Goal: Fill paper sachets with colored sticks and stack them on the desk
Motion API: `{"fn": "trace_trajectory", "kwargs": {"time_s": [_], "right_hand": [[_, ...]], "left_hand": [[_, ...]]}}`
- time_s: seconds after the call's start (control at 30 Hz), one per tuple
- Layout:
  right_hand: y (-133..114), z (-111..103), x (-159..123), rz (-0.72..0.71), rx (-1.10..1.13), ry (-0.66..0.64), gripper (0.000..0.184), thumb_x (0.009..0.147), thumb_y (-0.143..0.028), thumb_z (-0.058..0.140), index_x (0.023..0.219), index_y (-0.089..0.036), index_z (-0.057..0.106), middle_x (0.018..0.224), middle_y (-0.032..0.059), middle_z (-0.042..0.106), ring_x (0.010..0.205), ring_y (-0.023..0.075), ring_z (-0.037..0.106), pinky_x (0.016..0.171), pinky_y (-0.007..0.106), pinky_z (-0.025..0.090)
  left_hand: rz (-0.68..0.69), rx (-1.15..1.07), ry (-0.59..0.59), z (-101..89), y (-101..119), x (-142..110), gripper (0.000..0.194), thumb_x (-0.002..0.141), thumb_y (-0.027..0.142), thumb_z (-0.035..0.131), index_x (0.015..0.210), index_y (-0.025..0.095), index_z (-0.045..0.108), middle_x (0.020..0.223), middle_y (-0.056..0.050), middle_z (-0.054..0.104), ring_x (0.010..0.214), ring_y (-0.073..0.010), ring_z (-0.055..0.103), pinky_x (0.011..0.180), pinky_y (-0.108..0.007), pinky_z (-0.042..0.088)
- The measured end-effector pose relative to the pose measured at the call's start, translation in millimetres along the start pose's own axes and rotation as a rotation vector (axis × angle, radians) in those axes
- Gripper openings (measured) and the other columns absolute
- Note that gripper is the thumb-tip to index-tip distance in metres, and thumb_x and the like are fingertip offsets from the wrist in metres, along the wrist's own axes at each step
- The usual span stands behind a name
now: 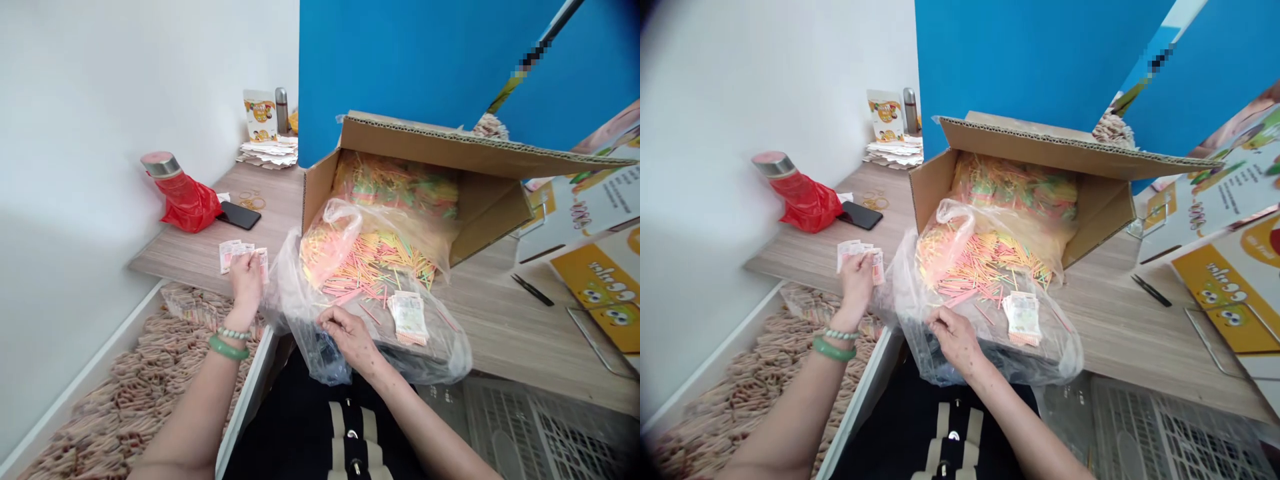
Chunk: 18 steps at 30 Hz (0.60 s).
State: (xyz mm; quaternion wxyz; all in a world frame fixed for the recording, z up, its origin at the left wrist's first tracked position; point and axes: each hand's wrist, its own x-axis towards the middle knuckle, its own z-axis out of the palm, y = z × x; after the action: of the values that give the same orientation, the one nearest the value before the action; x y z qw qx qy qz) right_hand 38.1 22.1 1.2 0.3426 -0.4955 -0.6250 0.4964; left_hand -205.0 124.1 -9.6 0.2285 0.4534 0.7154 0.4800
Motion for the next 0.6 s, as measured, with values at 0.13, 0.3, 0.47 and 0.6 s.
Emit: {"fn": "trace_trajectory", "kwargs": {"time_s": [0.13, 0.3, 0.47, 0.6], "right_hand": [[5, 1, -6, 0.001, -0.001, -0.032, 0.014, 0.086, -0.024, 0.054, 0.083, -0.022, 0.067, 0.081, 0.0009, 0.068, 0.080, 0.0175, 0.063, 0.075, 0.030, 0.046], [10, -1, -9, 0.037, 0.006, -0.019, 0.014, 0.086, -0.025, 0.055, 0.081, -0.023, 0.068, 0.081, 0.0014, 0.069, 0.080, 0.0190, 0.063, 0.075, 0.031, 0.046], [18, -3, -12, 0.051, 0.014, -0.040, 0.015, 0.086, -0.023, 0.055, 0.081, -0.023, 0.069, 0.080, 0.0012, 0.068, 0.079, 0.0191, 0.063, 0.075, 0.031, 0.046], [15, -4, -12, 0.057, 0.040, -0.046, 0.014, 0.085, -0.022, 0.054, 0.081, -0.022, 0.068, 0.079, 0.0010, 0.067, 0.079, 0.0178, 0.062, 0.074, 0.030, 0.046]], "left_hand": [[0.081, 0.345, 0.018, 15.0, -11, 34, 0.019, 0.089, 0.027, 0.053, 0.078, 0.016, 0.065, 0.099, -0.015, 0.057, 0.108, -0.0339, 0.050, 0.092, -0.044, 0.037], [0.136, 0.571, 0.048, 3.2, -15, 43, 0.031, 0.095, 0.029, 0.044, 0.105, 0.013, 0.069, 0.117, -0.023, 0.059, 0.116, -0.0396, 0.048, 0.095, -0.051, 0.033], [-0.020, 0.799, 0.153, -30.8, -29, 54, 0.048, 0.097, 0.040, 0.041, 0.127, 0.007, 0.059, 0.128, -0.030, 0.056, 0.118, -0.0444, 0.050, 0.094, -0.056, 0.036], [-0.044, 0.788, -0.026, -37.1, -26, 65, 0.056, 0.094, 0.056, 0.044, 0.119, 0.012, 0.068, 0.125, -0.029, 0.060, 0.115, -0.0466, 0.054, 0.091, -0.058, 0.041]]}}
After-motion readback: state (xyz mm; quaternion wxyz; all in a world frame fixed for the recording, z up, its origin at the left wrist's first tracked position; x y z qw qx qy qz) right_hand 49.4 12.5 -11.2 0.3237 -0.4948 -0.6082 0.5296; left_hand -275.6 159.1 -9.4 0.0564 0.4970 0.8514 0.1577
